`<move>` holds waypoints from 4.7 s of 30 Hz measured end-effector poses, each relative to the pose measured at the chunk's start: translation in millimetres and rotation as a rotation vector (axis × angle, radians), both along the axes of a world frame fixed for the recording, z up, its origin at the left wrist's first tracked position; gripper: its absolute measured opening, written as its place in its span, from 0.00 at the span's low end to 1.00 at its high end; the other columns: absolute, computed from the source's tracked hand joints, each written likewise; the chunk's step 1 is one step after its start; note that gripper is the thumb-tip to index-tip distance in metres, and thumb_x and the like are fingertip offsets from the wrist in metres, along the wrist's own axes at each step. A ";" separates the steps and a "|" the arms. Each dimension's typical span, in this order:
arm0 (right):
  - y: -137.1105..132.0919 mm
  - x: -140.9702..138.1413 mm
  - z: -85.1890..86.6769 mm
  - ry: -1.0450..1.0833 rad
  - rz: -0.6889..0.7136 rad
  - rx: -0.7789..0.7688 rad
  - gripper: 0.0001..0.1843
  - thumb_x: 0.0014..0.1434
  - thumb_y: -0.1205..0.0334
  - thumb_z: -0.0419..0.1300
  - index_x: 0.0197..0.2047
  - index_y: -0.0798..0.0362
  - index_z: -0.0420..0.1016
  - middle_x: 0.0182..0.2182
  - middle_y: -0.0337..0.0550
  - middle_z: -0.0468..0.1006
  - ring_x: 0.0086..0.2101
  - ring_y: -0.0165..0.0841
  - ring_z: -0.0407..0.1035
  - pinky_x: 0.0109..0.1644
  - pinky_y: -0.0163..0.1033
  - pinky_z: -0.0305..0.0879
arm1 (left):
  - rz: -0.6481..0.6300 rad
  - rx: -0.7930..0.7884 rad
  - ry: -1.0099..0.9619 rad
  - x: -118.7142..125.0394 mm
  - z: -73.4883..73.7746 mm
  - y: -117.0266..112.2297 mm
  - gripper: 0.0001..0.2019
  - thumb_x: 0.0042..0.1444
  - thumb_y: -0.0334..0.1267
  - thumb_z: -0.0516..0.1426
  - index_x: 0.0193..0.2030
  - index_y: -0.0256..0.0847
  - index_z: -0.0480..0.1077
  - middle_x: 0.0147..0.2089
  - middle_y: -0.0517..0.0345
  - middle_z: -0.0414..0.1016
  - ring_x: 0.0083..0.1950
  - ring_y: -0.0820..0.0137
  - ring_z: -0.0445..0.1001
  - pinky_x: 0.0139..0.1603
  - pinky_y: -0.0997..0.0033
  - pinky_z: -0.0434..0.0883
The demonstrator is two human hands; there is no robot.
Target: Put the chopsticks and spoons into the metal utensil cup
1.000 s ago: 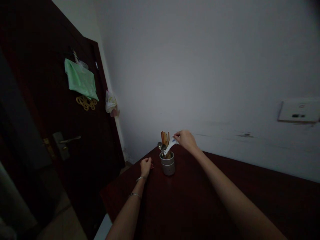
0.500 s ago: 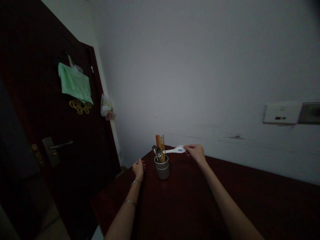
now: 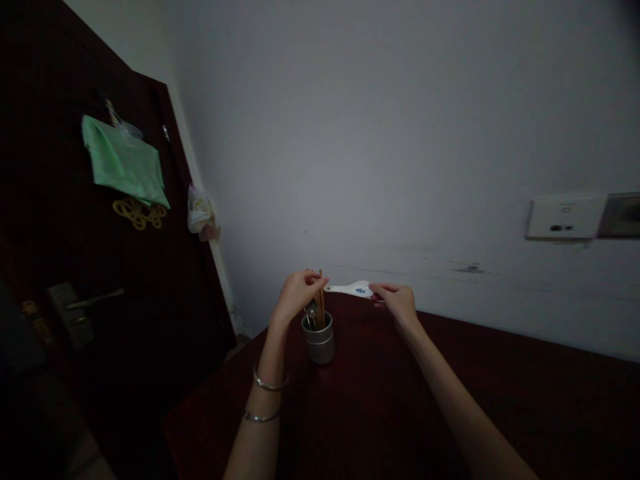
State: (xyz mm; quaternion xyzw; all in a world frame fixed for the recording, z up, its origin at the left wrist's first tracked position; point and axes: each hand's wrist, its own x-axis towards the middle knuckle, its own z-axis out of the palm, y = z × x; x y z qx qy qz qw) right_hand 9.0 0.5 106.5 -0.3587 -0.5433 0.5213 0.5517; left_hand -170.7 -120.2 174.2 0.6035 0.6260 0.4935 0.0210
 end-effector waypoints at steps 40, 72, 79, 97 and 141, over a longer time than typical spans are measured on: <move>33.3 7.7 -45.3 -0.347 0.185 0.008 0.10 0.46 0.61 0.60 0.26 0.61 0.77 0.14 0.37 0.70 0.14 0.23 0.59 0.17 0.28 0.56 | -0.062 0.070 -0.161 9.2 -12.2 21.3 0.12 0.47 0.38 0.55 0.35 0.33 0.74 0.28 0.55 0.74 0.27 0.75 0.69 0.28 0.77 0.65; 65.2 13.7 -125.7 -0.570 0.114 -0.185 0.07 0.49 0.65 0.58 0.26 0.58 0.75 0.17 0.40 0.75 0.18 0.25 0.69 0.20 0.25 0.63 | 0.234 -0.384 -0.302 -65.0 -41.2 13.6 0.04 0.43 0.30 0.57 0.28 0.31 0.71 0.21 0.60 0.70 0.20 0.77 0.65 0.19 0.79 0.58; 65.7 12.9 -126.2 -0.635 0.102 -0.155 0.07 0.48 0.66 0.57 0.24 0.58 0.74 0.19 0.42 0.75 0.22 0.29 0.71 0.22 0.27 0.66 | 0.211 -0.401 -0.288 -65.4 -40.7 15.3 0.03 0.45 0.29 0.55 0.26 0.32 0.71 0.20 0.59 0.70 0.18 0.79 0.64 0.19 0.80 0.58; 53.9 16.2 -112.4 -0.757 0.105 -0.067 0.07 0.46 0.63 0.60 0.23 0.57 0.76 0.19 0.42 0.76 0.19 0.28 0.70 0.20 0.27 0.62 | 0.212 -0.345 -0.312 -67.2 -41.7 17.6 0.02 0.43 0.30 0.58 0.24 0.33 0.71 0.17 0.62 0.68 0.17 0.79 0.62 0.18 0.79 0.59; -57.3 -11.2 33.4 -0.344 0.224 0.609 0.12 0.52 0.60 0.56 0.37 0.54 0.77 0.34 0.44 0.79 0.35 0.35 0.72 0.41 0.39 0.67 | 0.210 0.615 -0.183 -6.6 22.5 -26.1 0.12 0.48 0.41 0.57 0.37 0.37 0.75 0.30 0.55 0.75 0.26 0.76 0.69 0.20 0.80 0.62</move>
